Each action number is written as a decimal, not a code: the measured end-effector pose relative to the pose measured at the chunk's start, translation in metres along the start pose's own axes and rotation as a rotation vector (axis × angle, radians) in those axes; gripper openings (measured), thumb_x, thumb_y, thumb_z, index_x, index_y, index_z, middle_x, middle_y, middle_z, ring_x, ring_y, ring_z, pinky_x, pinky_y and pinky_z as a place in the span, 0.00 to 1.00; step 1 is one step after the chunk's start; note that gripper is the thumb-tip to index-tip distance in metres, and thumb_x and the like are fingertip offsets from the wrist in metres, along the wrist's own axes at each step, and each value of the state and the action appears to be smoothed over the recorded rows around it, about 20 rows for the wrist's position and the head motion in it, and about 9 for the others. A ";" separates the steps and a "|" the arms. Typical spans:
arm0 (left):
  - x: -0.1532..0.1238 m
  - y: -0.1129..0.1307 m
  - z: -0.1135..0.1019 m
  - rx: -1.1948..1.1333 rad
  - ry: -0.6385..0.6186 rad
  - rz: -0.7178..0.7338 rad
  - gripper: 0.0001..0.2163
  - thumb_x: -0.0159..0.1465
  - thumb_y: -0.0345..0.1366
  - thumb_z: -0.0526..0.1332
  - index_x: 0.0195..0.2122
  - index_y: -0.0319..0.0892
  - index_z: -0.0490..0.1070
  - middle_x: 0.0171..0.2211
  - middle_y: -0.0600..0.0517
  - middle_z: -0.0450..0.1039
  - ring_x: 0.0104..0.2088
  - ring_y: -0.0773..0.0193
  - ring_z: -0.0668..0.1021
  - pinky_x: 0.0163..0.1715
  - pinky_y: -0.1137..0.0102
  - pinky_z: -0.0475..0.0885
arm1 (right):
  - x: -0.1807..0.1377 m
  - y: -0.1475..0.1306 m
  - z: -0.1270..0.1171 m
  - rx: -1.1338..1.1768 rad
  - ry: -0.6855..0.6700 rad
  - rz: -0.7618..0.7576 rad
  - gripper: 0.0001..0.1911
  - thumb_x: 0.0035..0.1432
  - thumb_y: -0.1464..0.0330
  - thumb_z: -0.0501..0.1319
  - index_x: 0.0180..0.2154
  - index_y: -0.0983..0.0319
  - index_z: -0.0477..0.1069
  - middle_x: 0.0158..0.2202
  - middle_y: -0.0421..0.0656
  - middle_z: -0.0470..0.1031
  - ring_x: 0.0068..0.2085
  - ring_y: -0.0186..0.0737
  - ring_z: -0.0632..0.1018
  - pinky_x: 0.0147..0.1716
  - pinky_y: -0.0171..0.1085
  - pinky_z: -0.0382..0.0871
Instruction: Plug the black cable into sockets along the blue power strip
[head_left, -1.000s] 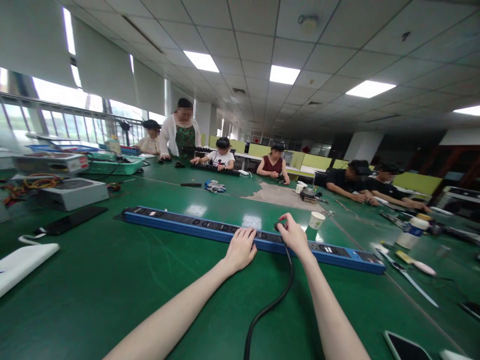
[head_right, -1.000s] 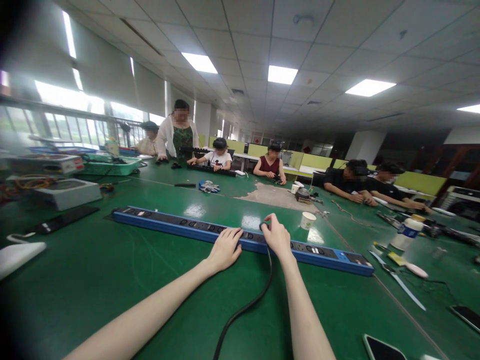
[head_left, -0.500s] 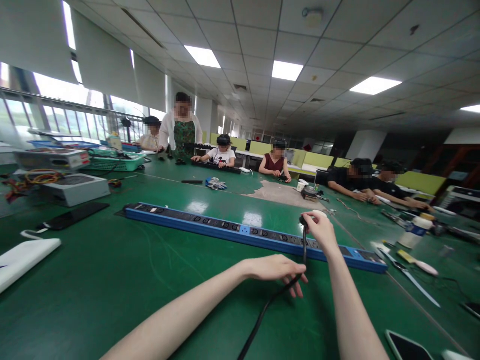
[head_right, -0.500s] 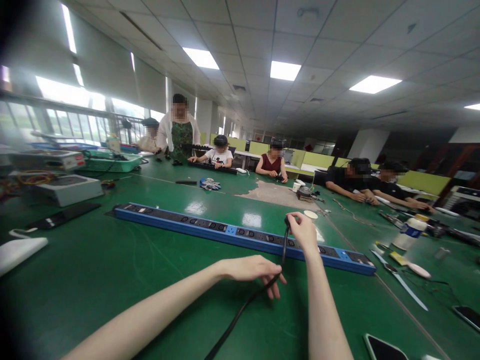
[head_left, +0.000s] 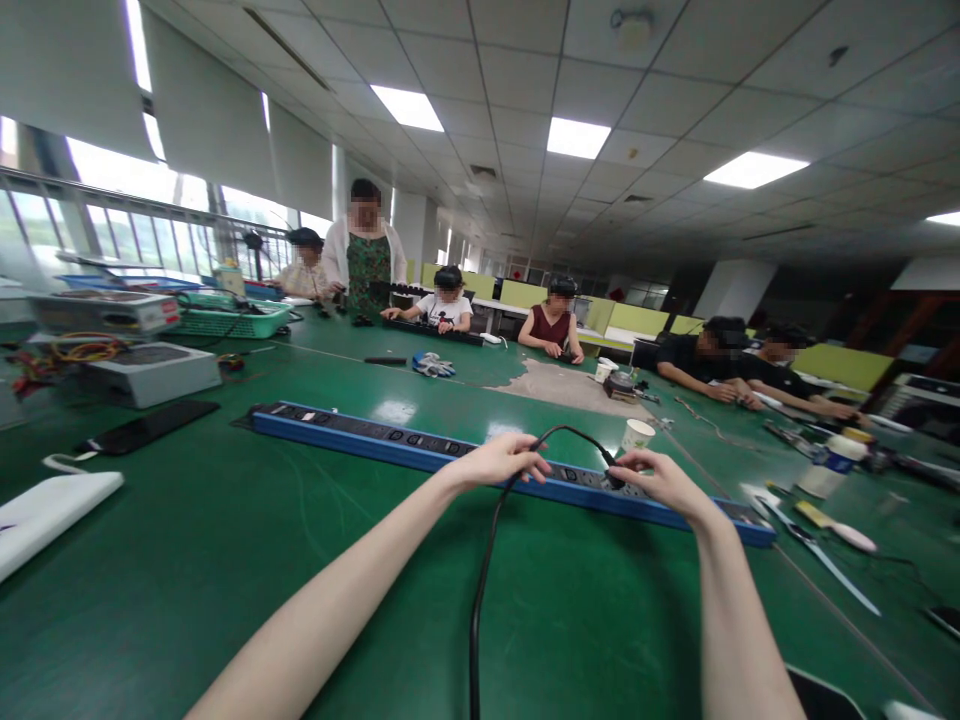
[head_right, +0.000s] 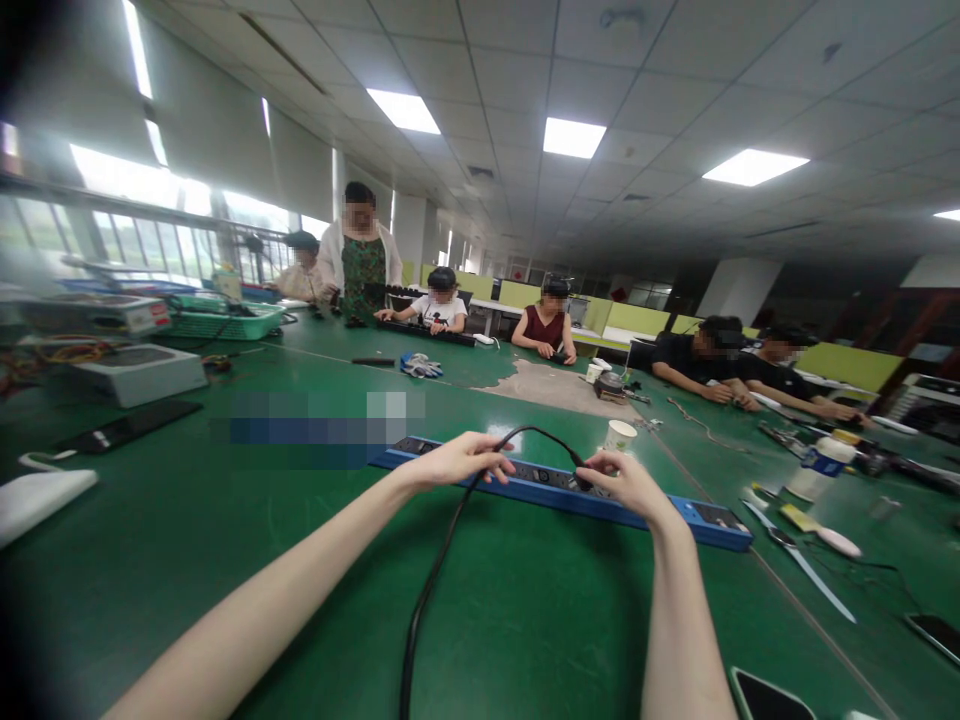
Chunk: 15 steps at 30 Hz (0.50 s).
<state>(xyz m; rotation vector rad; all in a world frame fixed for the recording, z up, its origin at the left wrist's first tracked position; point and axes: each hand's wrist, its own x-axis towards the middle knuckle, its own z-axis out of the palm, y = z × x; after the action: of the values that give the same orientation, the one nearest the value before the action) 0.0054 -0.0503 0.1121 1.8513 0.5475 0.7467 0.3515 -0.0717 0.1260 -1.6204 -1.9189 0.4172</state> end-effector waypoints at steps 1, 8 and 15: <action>0.002 -0.002 -0.003 0.064 0.108 0.020 0.17 0.72 0.43 0.58 0.55 0.36 0.73 0.49 0.39 0.81 0.43 0.59 0.83 0.41 0.67 0.76 | 0.001 -0.002 0.000 -0.002 0.018 -0.020 0.25 0.52 0.45 0.68 0.34 0.60 0.79 0.36 0.48 0.82 0.40 0.45 0.79 0.39 0.38 0.70; 0.008 -0.046 0.013 0.695 0.500 0.060 0.17 0.75 0.43 0.52 0.56 0.46 0.75 0.47 0.47 0.82 0.48 0.54 0.82 0.49 0.64 0.73 | 0.020 -0.004 0.021 -0.179 0.232 -0.021 0.22 0.59 0.47 0.63 0.36 0.60 0.76 0.33 0.45 0.81 0.34 0.41 0.78 0.35 0.36 0.67; -0.010 -0.097 0.021 1.174 0.626 0.165 0.20 0.75 0.39 0.51 0.66 0.45 0.67 0.67 0.44 0.68 0.69 0.52 0.66 0.72 0.48 0.48 | 0.027 -0.003 0.055 -0.398 0.316 0.244 0.18 0.63 0.50 0.60 0.37 0.57 0.76 0.38 0.46 0.81 0.39 0.44 0.80 0.34 0.37 0.64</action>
<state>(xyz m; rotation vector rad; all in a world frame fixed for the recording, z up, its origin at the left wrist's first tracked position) 0.0104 -0.0338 0.0134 2.7284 1.4733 1.2881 0.3134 -0.0393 0.0911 -2.0446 -1.6393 -0.1373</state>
